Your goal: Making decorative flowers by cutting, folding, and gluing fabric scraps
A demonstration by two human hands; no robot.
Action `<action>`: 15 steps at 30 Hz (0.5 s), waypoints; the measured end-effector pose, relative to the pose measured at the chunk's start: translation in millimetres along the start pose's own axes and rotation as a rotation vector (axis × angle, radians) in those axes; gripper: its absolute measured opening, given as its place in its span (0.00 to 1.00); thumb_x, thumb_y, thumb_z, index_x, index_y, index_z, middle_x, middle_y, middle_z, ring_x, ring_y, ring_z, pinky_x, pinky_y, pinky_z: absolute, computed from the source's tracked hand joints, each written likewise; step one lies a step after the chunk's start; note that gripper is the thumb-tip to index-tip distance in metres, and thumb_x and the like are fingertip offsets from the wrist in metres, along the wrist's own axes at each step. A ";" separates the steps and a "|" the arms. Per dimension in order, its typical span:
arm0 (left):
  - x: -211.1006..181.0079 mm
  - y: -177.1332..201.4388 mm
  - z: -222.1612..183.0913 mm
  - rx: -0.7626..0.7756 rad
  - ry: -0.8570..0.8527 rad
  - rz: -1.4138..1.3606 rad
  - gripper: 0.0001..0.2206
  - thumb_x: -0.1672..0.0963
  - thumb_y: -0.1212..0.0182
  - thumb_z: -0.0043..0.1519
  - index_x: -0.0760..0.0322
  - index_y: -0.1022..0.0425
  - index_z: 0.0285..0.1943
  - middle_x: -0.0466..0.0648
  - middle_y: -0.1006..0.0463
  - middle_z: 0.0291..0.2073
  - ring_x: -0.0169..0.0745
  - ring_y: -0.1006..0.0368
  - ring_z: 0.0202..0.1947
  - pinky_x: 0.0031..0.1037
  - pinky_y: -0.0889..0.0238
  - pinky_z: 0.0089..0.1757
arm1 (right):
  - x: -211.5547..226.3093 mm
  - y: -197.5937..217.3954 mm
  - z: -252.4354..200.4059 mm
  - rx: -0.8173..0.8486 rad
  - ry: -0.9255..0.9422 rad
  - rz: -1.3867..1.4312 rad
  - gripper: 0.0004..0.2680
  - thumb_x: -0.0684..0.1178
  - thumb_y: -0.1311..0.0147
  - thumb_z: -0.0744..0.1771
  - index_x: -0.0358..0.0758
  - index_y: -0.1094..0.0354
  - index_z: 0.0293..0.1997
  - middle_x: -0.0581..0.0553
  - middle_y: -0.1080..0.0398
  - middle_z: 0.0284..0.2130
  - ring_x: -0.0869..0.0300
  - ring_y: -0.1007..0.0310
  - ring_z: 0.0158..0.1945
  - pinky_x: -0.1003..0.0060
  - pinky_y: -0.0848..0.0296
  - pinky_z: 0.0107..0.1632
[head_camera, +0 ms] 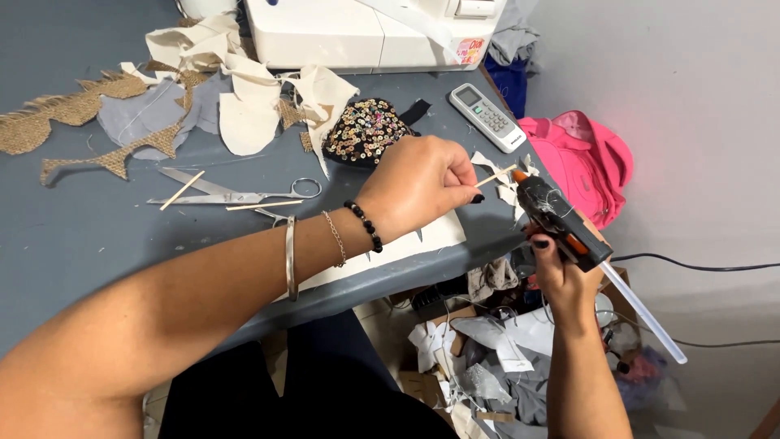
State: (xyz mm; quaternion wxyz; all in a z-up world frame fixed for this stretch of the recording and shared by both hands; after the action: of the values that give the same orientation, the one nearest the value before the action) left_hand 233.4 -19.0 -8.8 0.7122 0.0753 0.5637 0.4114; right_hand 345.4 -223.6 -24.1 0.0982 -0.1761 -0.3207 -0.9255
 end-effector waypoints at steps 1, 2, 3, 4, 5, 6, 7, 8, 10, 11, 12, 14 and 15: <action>-0.1 0.0 -0.4 0.000 0.000 -0.003 0.03 0.54 0.33 0.52 0.50 0.19 0.32 0.34 0.17 0.19 0.41 0.16 0.32 0.32 0.25 0.39 | -5.3 0.5 -1.1 -0.008 -0.045 0.026 0.15 0.60 0.46 0.69 0.37 0.30 0.35 0.39 0.30 0.26 0.44 0.29 0.29 0.55 0.28 0.36; 0.0 0.0 -0.6 0.000 0.000 -0.004 0.03 0.54 0.33 0.52 0.50 0.19 0.32 0.34 0.17 0.19 0.41 0.16 0.32 0.32 0.25 0.39 | 1.2 1.4 1.4 -0.008 -0.045 0.026 0.15 0.60 0.46 0.69 0.37 0.30 0.35 0.39 0.30 0.26 0.44 0.29 0.29 0.55 0.28 0.36; 0.5 -0.4 -0.7 0.009 0.005 -0.005 0.03 0.53 0.33 0.52 0.51 0.19 0.32 0.34 0.17 0.19 0.40 0.16 0.32 0.31 0.25 0.39 | 9.5 0.8 4.2 0.014 -0.019 -0.014 0.15 0.61 0.47 0.69 0.37 0.31 0.35 0.37 0.31 0.26 0.39 0.30 0.29 0.52 0.29 0.35; 0.9 -0.7 -0.8 0.018 0.010 -0.005 0.03 0.53 0.33 0.52 0.51 0.19 0.32 0.34 0.17 0.19 0.40 0.16 0.32 0.31 0.25 0.39 | 17.7 0.1 6.9 0.035 0.007 -0.053 0.16 0.62 0.48 0.69 0.37 0.31 0.36 0.35 0.32 0.26 0.34 0.30 0.29 0.48 0.30 0.34; 0.8 0.0 -1.1 0.017 0.011 -0.006 0.03 0.53 0.33 0.52 0.51 0.19 0.32 0.34 0.17 0.19 0.40 0.16 0.32 0.31 0.25 0.39 | 10.7 1.8 3.8 0.036 0.007 -0.053 0.16 0.62 0.48 0.69 0.37 0.31 0.36 0.35 0.32 0.26 0.34 0.30 0.29 0.48 0.30 0.34; 0.8 1.0 -1.5 0.013 0.015 0.003 0.03 0.53 0.32 0.52 0.50 0.19 0.32 0.34 0.17 0.19 0.40 0.16 0.32 0.30 0.25 0.39 | 1.6 4.2 0.6 0.028 -0.022 -0.026 0.14 0.61 0.47 0.69 0.38 0.30 0.35 0.38 0.30 0.27 0.38 0.29 0.30 0.52 0.29 0.35; 0.9 1.8 -1.9 0.009 0.018 0.012 0.04 0.53 0.32 0.51 0.50 0.19 0.31 0.34 0.18 0.18 0.40 0.16 0.32 0.30 0.25 0.39 | -7.5 6.6 -2.6 0.020 -0.051 0.002 0.13 0.59 0.47 0.69 0.40 0.28 0.35 0.42 0.28 0.28 0.43 0.27 0.30 0.55 0.27 0.36; 1.9 1.7 -2.0 0.008 0.019 0.011 0.04 0.53 0.32 0.51 0.50 0.19 0.31 0.34 0.18 0.18 0.40 0.16 0.32 0.30 0.25 0.39 | -3.0 4.0 -0.8 0.022 -0.050 0.002 0.13 0.59 0.47 0.69 0.40 0.28 0.35 0.42 0.28 0.28 0.43 0.27 0.30 0.55 0.27 0.36; 3.6 1.2 -1.8 0.005 0.024 0.010 0.03 0.53 0.32 0.51 0.50 0.19 0.31 0.35 0.18 0.18 0.42 0.17 0.31 0.31 0.25 0.39 | 11.4 -1.6 2.2 0.035 0.027 -0.088 0.17 0.63 0.47 0.69 0.35 0.32 0.37 0.31 0.33 0.28 0.29 0.32 0.31 0.44 0.30 0.34; 2.8 1.5 -2.9 0.005 0.023 0.011 0.03 0.53 0.32 0.51 0.50 0.19 0.31 0.35 0.18 0.18 0.42 0.17 0.31 0.31 0.25 0.39 | 13.4 -1.7 3.1 0.033 0.027 -0.088 0.17 0.63 0.47 0.69 0.35 0.32 0.37 0.31 0.33 0.28 0.29 0.32 0.31 0.44 0.30 0.34; 2.2 2.2 -4.0 -0.001 0.025 0.009 0.03 0.54 0.32 0.50 0.51 0.19 0.30 0.35 0.18 0.17 0.44 0.17 0.31 0.32 0.25 0.39 | 13.9 -1.6 4.0 0.032 0.007 -0.085 0.16 0.63 0.46 0.68 0.37 0.33 0.36 0.34 0.34 0.26 0.33 0.32 0.29 0.47 0.30 0.34; 2.1 4.1 -4.3 -0.009 0.028 0.008 0.03 0.54 0.32 0.50 0.51 0.19 0.30 0.36 0.18 0.17 0.45 0.17 0.31 0.33 0.25 0.39 | 20.5 -2.4 9.1 0.031 -0.010 -0.080 0.16 0.64 0.45 0.68 0.39 0.33 0.34 0.37 0.35 0.24 0.37 0.32 0.28 0.50 0.31 0.34; 2.3 3.8 -4.5 -0.012 0.024 0.013 0.03 0.54 0.32 0.50 0.51 0.19 0.30 0.37 0.18 0.17 0.45 0.17 0.31 0.33 0.25 0.39 | 26.7 -1.7 11.6 0.020 -0.013 -0.070 0.16 0.63 0.47 0.69 0.39 0.33 0.34 0.38 0.35 0.24 0.37 0.33 0.28 0.50 0.31 0.34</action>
State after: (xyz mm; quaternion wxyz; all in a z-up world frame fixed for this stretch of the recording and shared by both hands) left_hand 227.7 -16.5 -9.9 0.7032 0.0695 0.5693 0.4202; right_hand 323.4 -216.9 -6.2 0.0652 -0.1698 -0.3364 -0.9240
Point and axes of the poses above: each hand's wrist, its own z-axis towards the middle knuckle, its own y-axis out of the back of the hand, x = y × z, the point moved 7 cm from there along z, towards the middle knuckle
